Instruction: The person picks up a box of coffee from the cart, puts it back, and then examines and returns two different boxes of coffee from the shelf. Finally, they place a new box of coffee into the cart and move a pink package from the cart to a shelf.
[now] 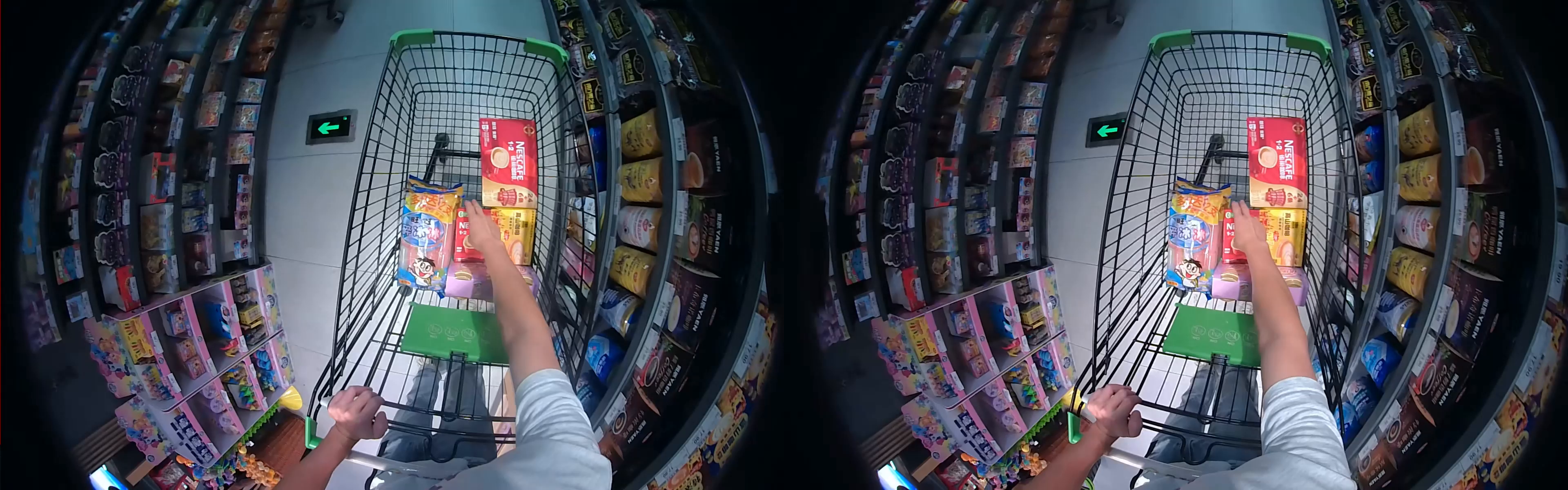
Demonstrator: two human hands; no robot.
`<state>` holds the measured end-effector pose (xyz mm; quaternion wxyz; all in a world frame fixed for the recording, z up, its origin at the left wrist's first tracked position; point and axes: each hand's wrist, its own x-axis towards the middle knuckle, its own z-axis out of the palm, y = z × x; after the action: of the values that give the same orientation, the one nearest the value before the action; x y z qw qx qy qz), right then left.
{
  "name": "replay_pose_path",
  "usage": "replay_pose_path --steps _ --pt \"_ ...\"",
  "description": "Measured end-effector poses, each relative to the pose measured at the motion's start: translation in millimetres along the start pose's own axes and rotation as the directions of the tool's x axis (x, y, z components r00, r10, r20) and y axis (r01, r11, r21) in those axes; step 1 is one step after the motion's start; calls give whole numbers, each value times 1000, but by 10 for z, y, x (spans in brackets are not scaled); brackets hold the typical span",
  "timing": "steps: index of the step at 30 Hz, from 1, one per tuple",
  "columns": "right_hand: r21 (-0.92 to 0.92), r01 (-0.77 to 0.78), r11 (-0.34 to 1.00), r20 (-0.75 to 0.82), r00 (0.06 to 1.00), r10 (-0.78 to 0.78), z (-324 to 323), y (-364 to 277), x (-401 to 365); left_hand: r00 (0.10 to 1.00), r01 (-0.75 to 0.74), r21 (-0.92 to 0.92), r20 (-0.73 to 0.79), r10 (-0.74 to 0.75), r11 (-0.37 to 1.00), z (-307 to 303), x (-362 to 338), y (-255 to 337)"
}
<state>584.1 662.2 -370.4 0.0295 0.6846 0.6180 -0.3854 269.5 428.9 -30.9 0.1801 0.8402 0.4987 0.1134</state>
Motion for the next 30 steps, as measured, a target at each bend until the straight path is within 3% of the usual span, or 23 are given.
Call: replay_pose_path --steps 5,6,9,14,15,17,22,26,29,30 --pt "-35 -74 997 45 996 75 -7 -65 97 1000 -6 24 -17 7 1000 -3 -36 -3" --pt "-53 -74 996 -18 997 73 -23 -94 82 1000 -9 33 -18 10 999 -7 -41 0" --pt "-139 -33 990 2 999 34 -200 -95 44 1000 0 45 1 0 999 -13 -93 -4" --pt "-365 50 930 -115 988 -98 -388 -131 -538 998 -42 62 -33 44 997 -29 -103 -19" --pt "-351 43 935 -91 993 -80 -378 -147 -704 996 -59 65 -63 63 996 -3 -113 -31" --pt "-144 -72 987 68 994 83 -480 -250 -968 987 -100 60 -117 106 993 37 -118 -83" --pt "72 -26 997 -259 965 44 -757 -439 -1707 982 -143 32 -123 145 989 -65 -79 -65" --pt "166 103 981 -580 815 13 -1172 -728 -2573 986 -146 41 -77 149 988 -131 -113 -69" --pt "370 198 908 -697 705 130 -1481 -1015 -3368 995 -33 8 92 32 999 -73 -126 -158" --pt "428 237 872 -732 657 181 -1479 -1031 -3597 973 64 -33 226 -55 997 -68 -130 -163"
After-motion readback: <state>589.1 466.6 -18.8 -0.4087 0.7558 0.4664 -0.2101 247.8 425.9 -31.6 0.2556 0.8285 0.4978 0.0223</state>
